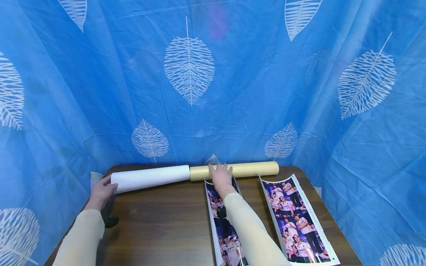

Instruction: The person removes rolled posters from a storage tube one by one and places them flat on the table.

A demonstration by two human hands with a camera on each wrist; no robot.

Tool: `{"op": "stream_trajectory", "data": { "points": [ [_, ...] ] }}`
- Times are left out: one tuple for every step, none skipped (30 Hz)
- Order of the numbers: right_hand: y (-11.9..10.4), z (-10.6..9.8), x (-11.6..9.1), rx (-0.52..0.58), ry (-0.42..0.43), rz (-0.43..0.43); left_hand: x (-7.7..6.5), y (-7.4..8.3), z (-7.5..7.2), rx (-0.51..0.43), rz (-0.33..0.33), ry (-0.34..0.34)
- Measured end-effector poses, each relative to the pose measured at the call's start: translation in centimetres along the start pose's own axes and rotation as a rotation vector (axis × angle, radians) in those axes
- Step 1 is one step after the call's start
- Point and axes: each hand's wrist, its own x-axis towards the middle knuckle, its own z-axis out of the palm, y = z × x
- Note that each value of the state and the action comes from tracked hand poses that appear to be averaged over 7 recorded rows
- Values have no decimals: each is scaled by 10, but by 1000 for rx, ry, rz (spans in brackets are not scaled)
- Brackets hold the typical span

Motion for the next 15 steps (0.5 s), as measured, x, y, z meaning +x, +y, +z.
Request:
{"op": "stream_trajectory", "data": {
  "points": [
    [0, 0, 0, -1, 1, -1, 0, 0, -1, 2, -3, 1],
    [0, 1, 1, -2, 1, -2, 0, 0, -1, 4, -5, 3],
    [0, 1, 1, -4, 1, -2, 0, -1, -2, 4, -5, 4],
    [0, 1, 1, -6, 1, -3, 0, -1, -3, 7, -6, 6],
    [0, 1, 1, -7, 1, -2, 1, -1, -4, 12, -4, 8],
    [0, 1, 1, -6, 1, -3, 0, -1, -4, 13, -3, 10],
    [0, 1, 2, -6, -1, -2, 1, 0, -5, 14, 3, 10],
    [0, 1, 2, -4, -3, -2, 1, 0, -6, 16, 8, 12],
    [0, 1, 2, -2, -5, -1, 1, 0, -6, 17, 11, 14],
    [0, 2, 2, 2, -4, 0, 0, 1, -7, 18, 13, 17],
    [0, 2, 2, 5, -4, 0, 0, 2, -7, 16, 14, 19],
    [1, 2, 2, 5, -3, 0, -1, 2, -7, 14, 15, 21],
    [1, 3, 2, 5, 0, 0, -1, 2, -7, 10, 14, 22],
    [1, 3, 2, 3, 1, -1, -2, 3, -7, 5, 15, 25],
    [1, 3, 2, 1, 4, -3, -2, 3, -7, 0, 15, 24]
  ]
}}
